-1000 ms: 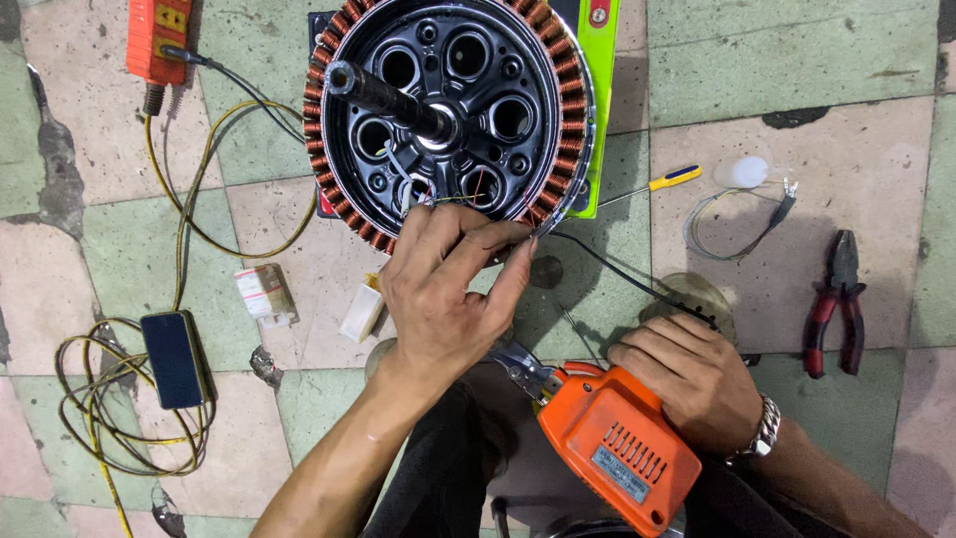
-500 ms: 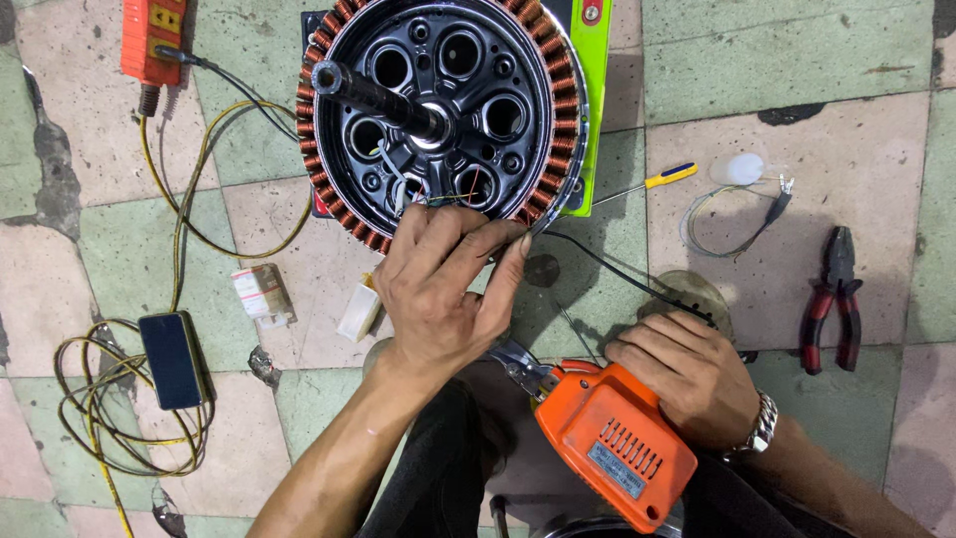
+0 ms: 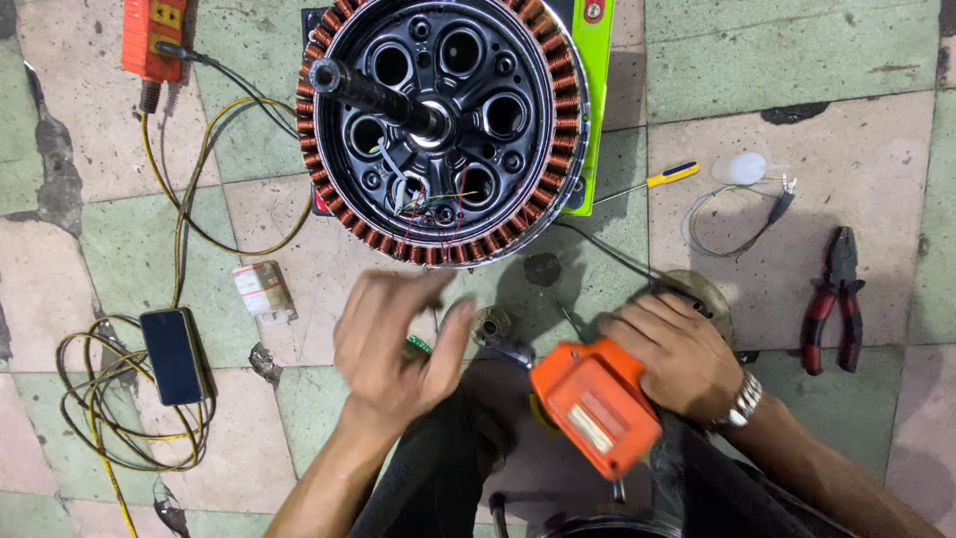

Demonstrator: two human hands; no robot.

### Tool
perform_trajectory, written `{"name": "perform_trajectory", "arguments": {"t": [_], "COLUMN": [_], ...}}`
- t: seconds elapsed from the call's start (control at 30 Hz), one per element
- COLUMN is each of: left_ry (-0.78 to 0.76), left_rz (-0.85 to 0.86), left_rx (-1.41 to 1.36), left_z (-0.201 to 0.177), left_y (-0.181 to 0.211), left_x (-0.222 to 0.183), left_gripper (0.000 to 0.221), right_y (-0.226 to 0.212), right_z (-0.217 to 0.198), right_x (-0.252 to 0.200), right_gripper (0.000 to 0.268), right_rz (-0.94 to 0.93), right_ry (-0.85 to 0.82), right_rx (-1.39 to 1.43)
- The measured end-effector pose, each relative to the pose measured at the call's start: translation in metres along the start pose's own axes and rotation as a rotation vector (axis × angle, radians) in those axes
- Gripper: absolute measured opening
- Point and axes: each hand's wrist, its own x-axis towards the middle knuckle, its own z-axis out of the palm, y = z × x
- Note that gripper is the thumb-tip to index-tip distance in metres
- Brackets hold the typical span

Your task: The person solders small wires onto a large motor stator by holding the wires in place and applying a soldering iron, then uses scissors to cut and strip a yellow wire before twisting the ends.

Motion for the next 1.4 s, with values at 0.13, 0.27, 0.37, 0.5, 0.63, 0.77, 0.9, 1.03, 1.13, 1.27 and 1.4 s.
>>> {"name": "perform_trajectory", "arguments": {"t": [0.13, 0.27, 0.37, 0.5, 0.63, 0.77, 0.9, 1.03, 1.13, 1.27, 1.4], "left_ry": [-0.034, -0.287, -0.336, -0.35, -0.346, -0.303, -0.601, -0.55, -0.52, -0.612, -0.509], "left_rz": [0.011, -0.178, -0.203, -0.216, -0.229, -0.297, -0.705, -0.759, -0.785, -0.666, -0.894], "left_rx": [-0.002, -0.074, -0.112, -0.078, -0.063, -0.045, 0.268, 0.478, 0.441, 0.19, -0.3], "left_z": [0.005, 0.023, 0.027, 0.018, 0.001, 0.007, -0.012, -0.022, -0.007, 0.031, 0.059], "left_y": [-0.012, -0.016, -0.016, -0.012, -0.01, -0.029, -0.066, -0.096, -0.096, -0.099, -0.11], "left_x": [-0.039, -0.06, -0.063, -0.055, -0.049, -0.063, -0.102, -0.127, -0.14, -0.154, -0.166], "left_gripper": [0.018, 0.014, 0.012, 0.012, 0.013, 0.014, 0.02, 0.025, 0.028, 0.03, 0.045], "right_y": [0.025, 0.036, 0.032, 0.032, 0.055, 0.062, 0.046, -0.003, -0.028, -0.044, -0.06], "right_z": [0.037, 0.072, 0.073, 0.035, -0.003, 0.005, 0.004, 0.019, 0.028, 0.043, 0.061], "right_x": [0.009, 0.015, 0.013, -0.032, -0.089, -0.098, -0.053, 0.006, 0.027, 0.032, 0.019], "right_gripper": [0.054, 0.047, 0.048, 0.057, 0.024, 0.018, 0.019, 0.01, 0.018, 0.018, 0.064], "right_rz": [0.018, 0.06, 0.029, 0.232, 0.783, 0.816, 0.657, 0.132, 0.328, 0.271, 0.164], "right_ry": [-0.117, -0.195, -0.108, 0.147, 0.554, 0.338, 0.291, 0.311, 0.022, -0.945, -1.282], "right_rx": [-0.026, -0.08, 0.0, -0.055, -0.248, -0.14, 0.046, 0.081, 0.17, -0.034, -0.09]}}
